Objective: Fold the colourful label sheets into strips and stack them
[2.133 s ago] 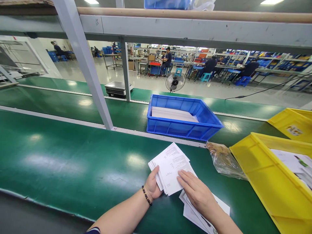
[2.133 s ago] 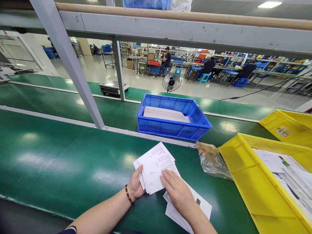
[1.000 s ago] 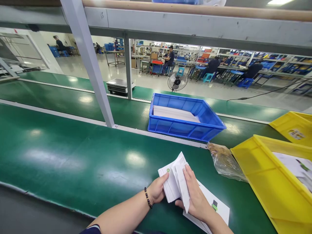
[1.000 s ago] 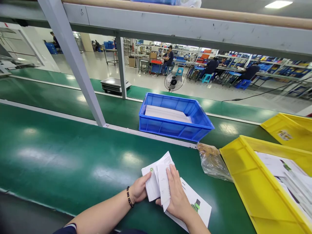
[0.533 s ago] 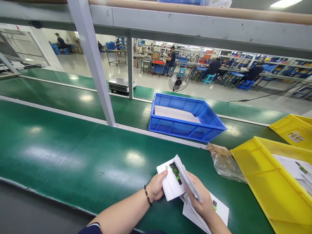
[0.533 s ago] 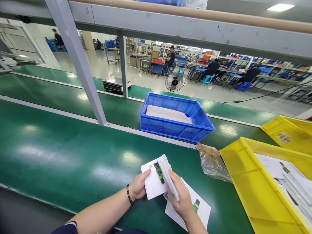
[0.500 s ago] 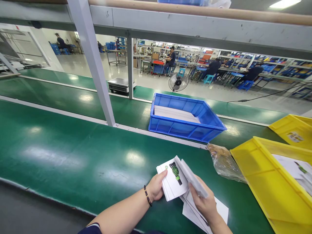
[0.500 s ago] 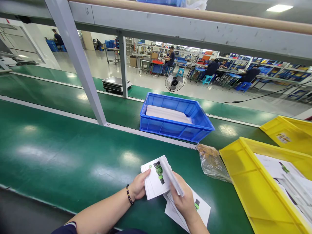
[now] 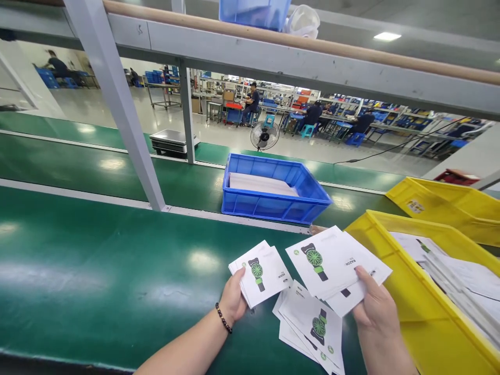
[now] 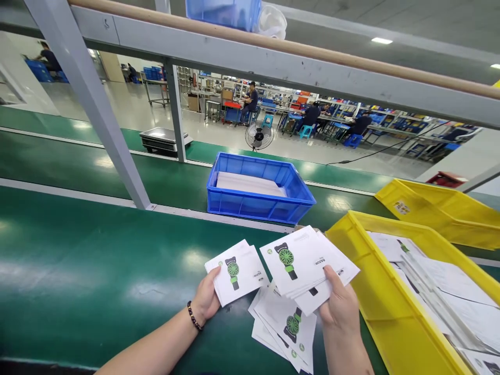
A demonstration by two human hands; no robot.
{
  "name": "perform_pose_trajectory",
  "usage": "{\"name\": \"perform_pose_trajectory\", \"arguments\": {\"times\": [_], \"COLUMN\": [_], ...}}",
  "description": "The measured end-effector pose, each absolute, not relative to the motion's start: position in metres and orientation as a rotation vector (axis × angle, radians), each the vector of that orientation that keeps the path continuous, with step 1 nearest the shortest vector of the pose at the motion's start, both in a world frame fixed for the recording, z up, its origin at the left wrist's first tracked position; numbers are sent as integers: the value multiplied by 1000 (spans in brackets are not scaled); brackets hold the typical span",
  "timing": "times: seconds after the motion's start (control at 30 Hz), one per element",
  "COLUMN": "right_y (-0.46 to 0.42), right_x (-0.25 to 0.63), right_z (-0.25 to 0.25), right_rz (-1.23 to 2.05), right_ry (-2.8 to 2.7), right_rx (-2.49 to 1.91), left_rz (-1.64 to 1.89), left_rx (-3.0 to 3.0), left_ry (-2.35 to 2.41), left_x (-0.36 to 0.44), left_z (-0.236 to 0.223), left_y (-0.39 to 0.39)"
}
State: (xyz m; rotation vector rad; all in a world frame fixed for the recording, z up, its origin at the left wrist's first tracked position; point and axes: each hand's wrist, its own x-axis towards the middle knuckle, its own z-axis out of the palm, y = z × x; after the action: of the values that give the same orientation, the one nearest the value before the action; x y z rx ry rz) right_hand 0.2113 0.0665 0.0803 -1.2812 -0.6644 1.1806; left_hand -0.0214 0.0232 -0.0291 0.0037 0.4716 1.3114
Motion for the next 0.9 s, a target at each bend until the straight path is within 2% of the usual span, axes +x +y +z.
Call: {"name": "perform_pose_trajectory", "arguments": {"times": [0.2,0.43,0.67,0.9], "right_y": [51,33,25,39], "right_x": [177,125,110,125], "right_z": [48,18,2,23], "right_rz": [1803,1777,1798,1919], "right_ry": [-601,-324,-368,-572], "right_rx": [-1251,-1208,-1146,-1066], "left_rz": [1334,1460,1368,1189], "left_rx": [10,166,217,468], "left_ry": [442,424,243,377], "left_x": [-16,-13,-15,-9], "left_z": [-18,-4,-9,-16], "left_y": [20,13,7,-1]}}
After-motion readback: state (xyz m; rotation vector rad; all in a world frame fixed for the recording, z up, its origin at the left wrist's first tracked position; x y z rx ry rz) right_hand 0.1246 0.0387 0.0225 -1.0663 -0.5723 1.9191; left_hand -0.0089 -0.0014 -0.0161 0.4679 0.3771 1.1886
